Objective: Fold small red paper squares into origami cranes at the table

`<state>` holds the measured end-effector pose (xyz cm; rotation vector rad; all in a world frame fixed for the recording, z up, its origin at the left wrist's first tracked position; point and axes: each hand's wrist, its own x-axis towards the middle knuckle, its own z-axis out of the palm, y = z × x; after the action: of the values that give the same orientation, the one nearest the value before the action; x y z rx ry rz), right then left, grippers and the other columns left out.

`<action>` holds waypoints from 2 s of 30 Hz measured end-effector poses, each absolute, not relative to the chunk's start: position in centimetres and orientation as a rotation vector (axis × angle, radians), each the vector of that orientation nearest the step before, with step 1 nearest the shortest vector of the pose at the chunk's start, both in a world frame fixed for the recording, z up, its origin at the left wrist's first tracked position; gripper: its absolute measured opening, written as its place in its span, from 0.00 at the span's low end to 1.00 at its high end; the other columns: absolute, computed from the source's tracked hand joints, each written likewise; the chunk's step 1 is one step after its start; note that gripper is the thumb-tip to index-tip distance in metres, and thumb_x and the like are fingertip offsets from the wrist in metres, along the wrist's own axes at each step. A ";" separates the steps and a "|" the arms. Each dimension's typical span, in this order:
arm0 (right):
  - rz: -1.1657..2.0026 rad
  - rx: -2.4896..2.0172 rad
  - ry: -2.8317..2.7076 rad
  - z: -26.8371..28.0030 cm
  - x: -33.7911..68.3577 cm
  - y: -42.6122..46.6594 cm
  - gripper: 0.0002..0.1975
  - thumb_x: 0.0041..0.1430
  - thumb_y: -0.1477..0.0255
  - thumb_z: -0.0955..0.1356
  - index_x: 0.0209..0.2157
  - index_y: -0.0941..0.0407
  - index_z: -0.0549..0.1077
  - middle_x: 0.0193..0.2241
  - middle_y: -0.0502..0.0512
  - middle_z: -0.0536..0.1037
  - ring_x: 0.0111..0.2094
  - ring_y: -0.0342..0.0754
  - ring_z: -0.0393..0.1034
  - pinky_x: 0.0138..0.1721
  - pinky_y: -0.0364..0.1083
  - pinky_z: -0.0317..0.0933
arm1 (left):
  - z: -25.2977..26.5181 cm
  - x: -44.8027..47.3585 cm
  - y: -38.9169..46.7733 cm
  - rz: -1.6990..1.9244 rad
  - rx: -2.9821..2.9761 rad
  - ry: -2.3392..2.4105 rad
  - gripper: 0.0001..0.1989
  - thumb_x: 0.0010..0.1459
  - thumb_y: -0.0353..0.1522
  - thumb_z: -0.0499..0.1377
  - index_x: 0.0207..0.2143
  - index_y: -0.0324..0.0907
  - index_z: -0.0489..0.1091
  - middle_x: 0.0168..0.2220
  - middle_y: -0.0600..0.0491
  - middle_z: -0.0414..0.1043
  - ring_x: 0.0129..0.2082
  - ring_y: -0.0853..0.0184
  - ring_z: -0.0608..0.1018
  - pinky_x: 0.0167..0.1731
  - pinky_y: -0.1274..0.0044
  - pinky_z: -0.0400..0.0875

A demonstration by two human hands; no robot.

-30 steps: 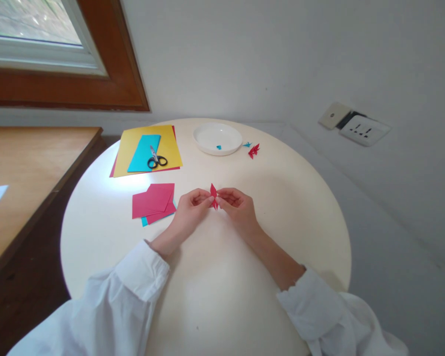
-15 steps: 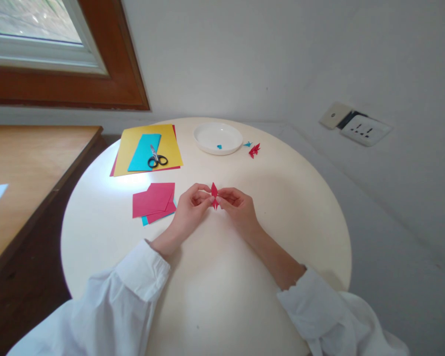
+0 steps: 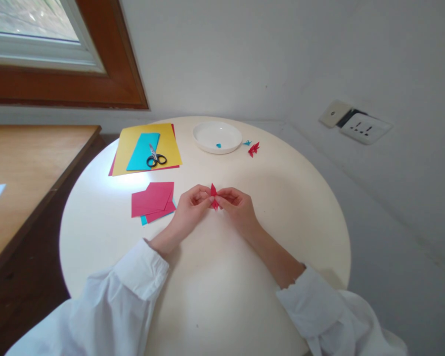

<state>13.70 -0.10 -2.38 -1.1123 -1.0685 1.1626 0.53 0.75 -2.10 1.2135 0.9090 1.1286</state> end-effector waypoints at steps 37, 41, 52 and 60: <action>1.089 -1.061 -1.140 -2.1 14.2 -0.2 0.04 0.40 0.77 0.67 0.21 0.55 0.74 0.21 0.46 0.75 0.26 0.41 0.68 0.30 0.42 0.63 | -0.8 0.5 0.3 1.071 0.999 0.857 0.05 0.41 0.29 0.63 0.25 0.38 0.72 0.22 0.55 0.73 0.26 0.71 0.74 0.30 0.80 0.66; 1.069 -1.077 -1.162 -1.8 14.1 -0.3 0.04 0.41 0.77 0.67 0.21 0.55 0.73 0.21 0.46 0.75 0.26 0.41 0.68 0.31 0.42 0.63 | -0.8 0.5 0.2 1.090 0.993 0.859 0.05 0.42 0.31 0.63 0.23 0.38 0.72 0.23 0.55 0.72 0.26 0.71 0.74 0.31 0.79 0.67; 1.072 -1.100 -1.176 -2.2 14.2 -0.2 0.03 0.43 0.72 0.68 0.23 0.56 0.74 0.22 0.48 0.76 0.27 0.43 0.70 0.32 0.44 0.64 | -2.1 0.5 0.8 1.115 1.160 0.913 0.10 0.44 0.34 0.66 0.28 0.38 0.72 0.23 0.54 0.75 0.25 0.70 0.75 0.28 0.79 0.65; 1.146 -1.045 -1.116 -2.6 14.1 0.1 0.05 0.40 0.72 0.72 0.24 0.56 0.74 0.24 0.48 0.76 0.27 0.42 0.69 0.32 0.44 0.65 | -1.8 0.5 0.7 1.146 1.136 0.936 0.13 0.42 0.35 0.67 0.28 0.38 0.68 0.22 0.55 0.74 0.24 0.71 0.75 0.26 0.80 0.63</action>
<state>14.10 0.06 -2.62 -1.0447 -1.1165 1.1463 0.54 0.70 -1.78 1.1362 0.9364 1.1465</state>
